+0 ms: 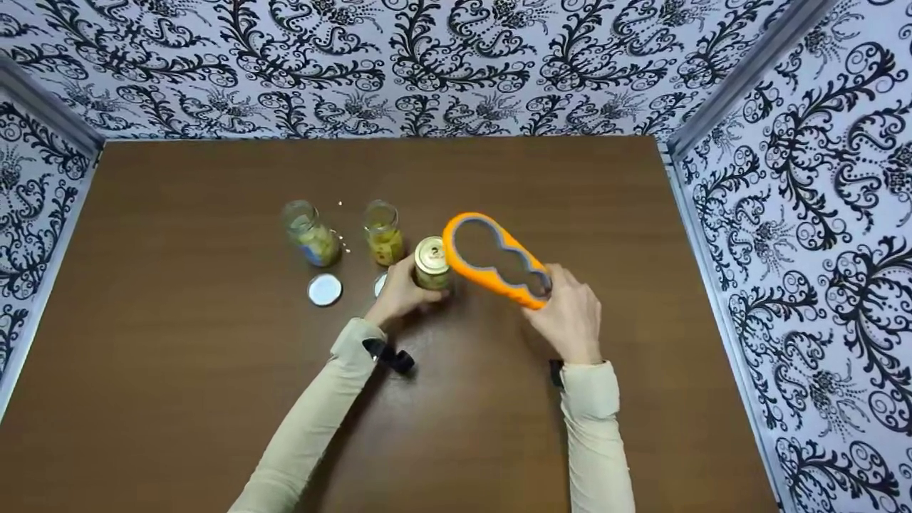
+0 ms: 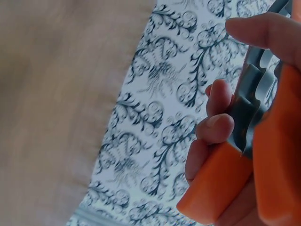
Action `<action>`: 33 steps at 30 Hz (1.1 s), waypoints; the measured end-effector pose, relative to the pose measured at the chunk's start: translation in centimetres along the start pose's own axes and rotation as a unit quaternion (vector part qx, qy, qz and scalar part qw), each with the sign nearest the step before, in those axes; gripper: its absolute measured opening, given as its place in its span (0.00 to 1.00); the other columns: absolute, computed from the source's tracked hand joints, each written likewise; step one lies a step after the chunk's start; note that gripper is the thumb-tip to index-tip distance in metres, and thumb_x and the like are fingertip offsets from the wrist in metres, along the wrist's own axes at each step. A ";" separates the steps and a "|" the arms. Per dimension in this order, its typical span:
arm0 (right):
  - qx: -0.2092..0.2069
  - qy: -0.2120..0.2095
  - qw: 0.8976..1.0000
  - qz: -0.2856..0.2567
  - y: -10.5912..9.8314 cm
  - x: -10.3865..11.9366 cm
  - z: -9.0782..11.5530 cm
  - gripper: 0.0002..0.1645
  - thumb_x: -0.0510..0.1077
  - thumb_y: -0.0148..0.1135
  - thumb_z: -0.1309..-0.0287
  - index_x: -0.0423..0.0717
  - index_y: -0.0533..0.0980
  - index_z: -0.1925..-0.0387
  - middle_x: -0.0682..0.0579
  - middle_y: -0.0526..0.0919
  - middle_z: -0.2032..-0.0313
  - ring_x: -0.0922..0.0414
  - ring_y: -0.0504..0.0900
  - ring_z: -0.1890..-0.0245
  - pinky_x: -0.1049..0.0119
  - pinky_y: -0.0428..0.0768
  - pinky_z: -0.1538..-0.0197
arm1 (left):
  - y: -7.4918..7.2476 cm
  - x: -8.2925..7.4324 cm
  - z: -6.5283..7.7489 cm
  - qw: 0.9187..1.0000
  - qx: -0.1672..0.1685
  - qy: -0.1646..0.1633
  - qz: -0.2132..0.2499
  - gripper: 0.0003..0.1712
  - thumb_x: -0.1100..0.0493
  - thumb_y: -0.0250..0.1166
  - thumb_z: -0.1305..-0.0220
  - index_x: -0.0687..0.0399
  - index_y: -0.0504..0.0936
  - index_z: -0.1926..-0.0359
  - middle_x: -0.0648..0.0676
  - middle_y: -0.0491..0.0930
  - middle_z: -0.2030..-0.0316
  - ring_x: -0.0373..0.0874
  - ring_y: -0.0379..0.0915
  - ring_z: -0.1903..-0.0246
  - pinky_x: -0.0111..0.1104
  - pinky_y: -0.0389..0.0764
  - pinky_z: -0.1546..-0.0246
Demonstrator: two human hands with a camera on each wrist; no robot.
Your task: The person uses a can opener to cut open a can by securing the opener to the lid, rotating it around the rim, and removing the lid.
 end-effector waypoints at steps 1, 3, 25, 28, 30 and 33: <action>-0.001 -0.008 1.000 0.000 0.1 0.4 -0.1 0.18 0.42 0.72 0.60 0.43 0.75 0.65 0.51 0.77 0.75 0.49 0.75 0.75 0.48 0.70 0.72 | -0.1 0.0 0.2 1.000 -0.001 -0.001 -0.001 0.32 0.62 0.79 0.61 0.58 0.77 0.51 0.53 0.83 0.59 0.47 0.79 0.59 0.34 0.76 0.56; -0.004 -0.024 1.000 -0.002 0.3 1.3 -0.3 0.19 0.41 0.72 0.60 0.42 0.76 0.64 0.52 0.77 0.75 0.49 0.75 0.76 0.49 0.70 0.72 | -0.2 -0.1 0.5 1.000 -0.005 -0.003 0.001 0.32 0.62 0.79 0.61 0.58 0.77 0.51 0.54 0.82 0.59 0.47 0.78 0.60 0.34 0.76 0.56; 0.092 -0.141 0.985 0.031 2.7 7.9 -2.5 0.34 0.42 0.74 0.67 0.38 0.77 0.52 0.48 0.82 0.64 0.47 0.77 0.73 0.50 0.75 0.68 | -0.1 -1.1 3.2 1.000 -0.018 0.011 0.020 0.41 0.66 0.77 0.63 0.74 0.73 0.44 0.67 0.79 0.51 0.57 0.75 0.50 0.39 0.72 0.45; 0.122 -0.142 0.982 0.038 2.8 8.3 -2.5 0.35 0.44 0.74 0.66 0.39 0.77 0.50 0.47 0.83 0.61 0.48 0.77 0.73 0.49 0.75 0.68 | -0.3 -1.3 3.5 0.999 -0.021 0.007 0.032 0.40 0.66 0.77 0.63 0.73 0.74 0.45 0.66 0.79 0.52 0.56 0.75 0.51 0.38 0.72 0.46; 0.129 -0.152 0.979 0.048 2.9 8.7 -2.5 0.36 0.44 0.74 0.67 0.38 0.76 0.49 0.46 0.82 0.61 0.47 0.78 0.73 0.49 0.75 0.67 | -0.5 -1.4 3.7 0.999 -0.026 0.008 0.037 0.39 0.66 0.77 0.63 0.72 0.74 0.46 0.66 0.79 0.52 0.55 0.76 0.52 0.38 0.73 0.47; 0.127 -0.172 0.975 0.062 2.9 9.4 -2.6 0.38 0.45 0.75 0.67 0.36 0.75 0.49 0.45 0.82 0.62 0.47 0.79 0.71 0.48 0.75 0.65 | -0.6 -1.4 4.0 0.998 -0.032 -0.008 0.054 0.39 0.66 0.77 0.62 0.72 0.73 0.45 0.66 0.78 0.50 0.55 0.75 0.51 0.38 0.73 0.46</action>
Point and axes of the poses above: each hand's wrist, its own z-axis away from the middle knuckle, its own y-axis out of the palm, x = y × z, the point moved 5 cm from there along -z, towards the middle knuckle
